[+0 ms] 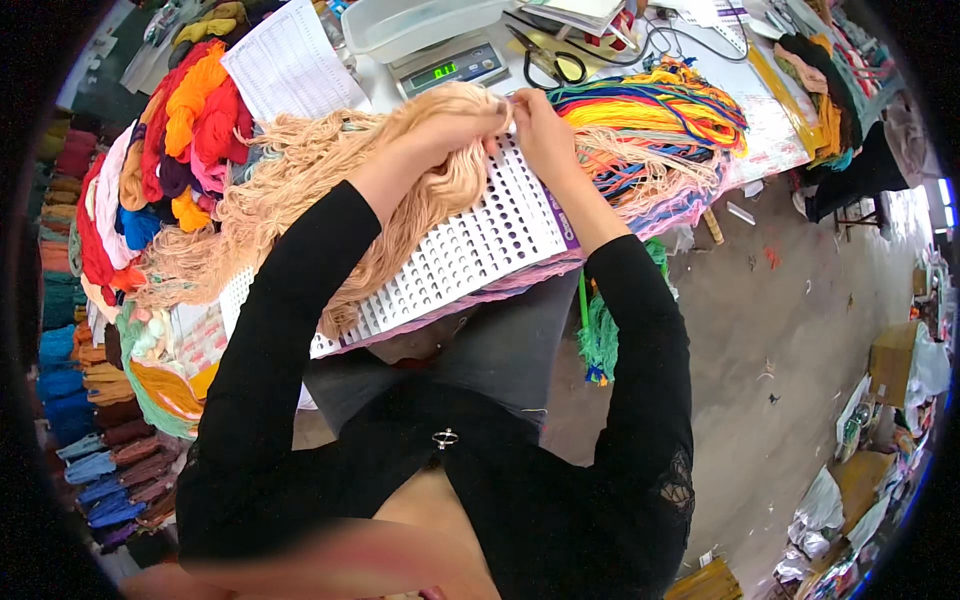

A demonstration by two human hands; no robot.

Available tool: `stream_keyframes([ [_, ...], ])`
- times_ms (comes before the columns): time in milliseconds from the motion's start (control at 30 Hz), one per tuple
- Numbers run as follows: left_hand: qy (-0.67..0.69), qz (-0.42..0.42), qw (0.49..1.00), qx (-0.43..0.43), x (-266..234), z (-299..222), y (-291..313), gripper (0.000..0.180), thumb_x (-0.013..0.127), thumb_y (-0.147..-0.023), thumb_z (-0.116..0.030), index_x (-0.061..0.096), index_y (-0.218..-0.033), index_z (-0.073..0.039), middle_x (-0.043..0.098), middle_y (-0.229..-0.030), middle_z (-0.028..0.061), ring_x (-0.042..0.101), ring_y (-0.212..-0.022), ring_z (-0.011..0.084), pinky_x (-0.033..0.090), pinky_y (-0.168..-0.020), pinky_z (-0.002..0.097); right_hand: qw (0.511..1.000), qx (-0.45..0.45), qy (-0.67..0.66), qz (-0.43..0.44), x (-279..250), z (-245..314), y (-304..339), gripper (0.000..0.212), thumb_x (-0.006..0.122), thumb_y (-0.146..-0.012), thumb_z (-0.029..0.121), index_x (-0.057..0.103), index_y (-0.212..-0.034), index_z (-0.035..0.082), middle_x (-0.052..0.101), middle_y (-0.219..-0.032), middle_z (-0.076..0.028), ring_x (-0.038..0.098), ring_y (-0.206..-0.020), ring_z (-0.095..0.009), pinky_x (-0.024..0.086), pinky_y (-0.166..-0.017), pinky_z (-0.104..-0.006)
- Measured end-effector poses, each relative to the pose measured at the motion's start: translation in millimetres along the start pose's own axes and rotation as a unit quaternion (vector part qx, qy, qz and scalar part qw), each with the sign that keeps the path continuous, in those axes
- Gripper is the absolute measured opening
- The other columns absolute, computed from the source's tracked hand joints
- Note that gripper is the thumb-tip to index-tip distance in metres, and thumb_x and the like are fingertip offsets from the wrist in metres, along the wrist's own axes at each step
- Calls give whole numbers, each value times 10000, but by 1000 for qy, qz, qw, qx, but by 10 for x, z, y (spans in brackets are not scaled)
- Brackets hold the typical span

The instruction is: Preparing yarn color sample s by attaching them to a reference board and trim ming with scissor s.

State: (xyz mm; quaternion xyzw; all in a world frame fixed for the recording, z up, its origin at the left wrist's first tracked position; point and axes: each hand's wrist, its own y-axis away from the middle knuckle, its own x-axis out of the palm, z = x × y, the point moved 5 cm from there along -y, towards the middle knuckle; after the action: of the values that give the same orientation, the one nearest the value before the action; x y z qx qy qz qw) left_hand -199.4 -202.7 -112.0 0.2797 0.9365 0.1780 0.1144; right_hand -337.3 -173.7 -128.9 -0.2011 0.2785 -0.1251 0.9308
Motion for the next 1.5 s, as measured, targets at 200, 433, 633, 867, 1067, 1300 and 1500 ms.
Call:
stream_keyframes([
  [200,-3,-95,985,146,-249,-53,38,289,545,-884,-315,646,-862,-45,614,-845,50,533,-798,113,426,-693,257,972,-158,174,19,120,173,20,118,568,-804,191,576,-911,142,541,-829,-49,594,-684,-277,471,-581,-419],
  [433,240,-36,930,277,-935,-802,973,131,644,-819,-178,673,-817,-50,614,-754,14,532,-607,72,429,-471,243,974,-154,162,28,105,198,-8,71,560,-813,216,601,-832,162,546,-794,-24,593,-643,-258,481,-566,-388],
  [633,-114,-576,802,110,-1516,-730,1567,227,571,-888,-241,643,-910,-27,625,-908,51,528,-761,132,436,-714,245,985,-63,161,6,111,-38,-29,129,566,-809,209,559,-853,88,569,-839,-86,593,-668,-324,474,-595,-433],
  [867,-59,-103,931,345,-70,-95,188,392,446,-916,-62,376,-1298,-7,550,-893,26,520,-826,76,439,-818,212,995,19,100,-17,24,-111,6,177,549,-811,216,511,-852,47,567,-889,-139,576,-746,-360,455,-627,-439],
  [1067,-593,-222,644,429,-227,-430,530,391,537,-792,-103,535,-1177,-40,580,-863,106,563,-864,226,425,-892,321,985,-23,161,58,5,66,0,261,592,-773,306,552,-914,90,575,-903,-94,605,-782,-287,471,-646,-395],
  [1300,-470,-213,756,402,-159,-295,302,319,512,-821,-136,523,-1102,16,576,-750,70,568,-743,151,454,-856,293,982,-36,171,72,78,108,-11,300,612,-743,290,553,-969,103,573,-947,-54,603,-828,-244,469,-688,-365],
  [1500,-412,-141,805,403,-71,-197,213,460,537,-783,-119,491,-1225,0,597,-793,120,585,-752,224,448,-824,303,982,-58,177,44,47,123,12,291,640,-726,289,560,-936,104,575,-907,-63,608,-775,-255,476,-638,-376],
])
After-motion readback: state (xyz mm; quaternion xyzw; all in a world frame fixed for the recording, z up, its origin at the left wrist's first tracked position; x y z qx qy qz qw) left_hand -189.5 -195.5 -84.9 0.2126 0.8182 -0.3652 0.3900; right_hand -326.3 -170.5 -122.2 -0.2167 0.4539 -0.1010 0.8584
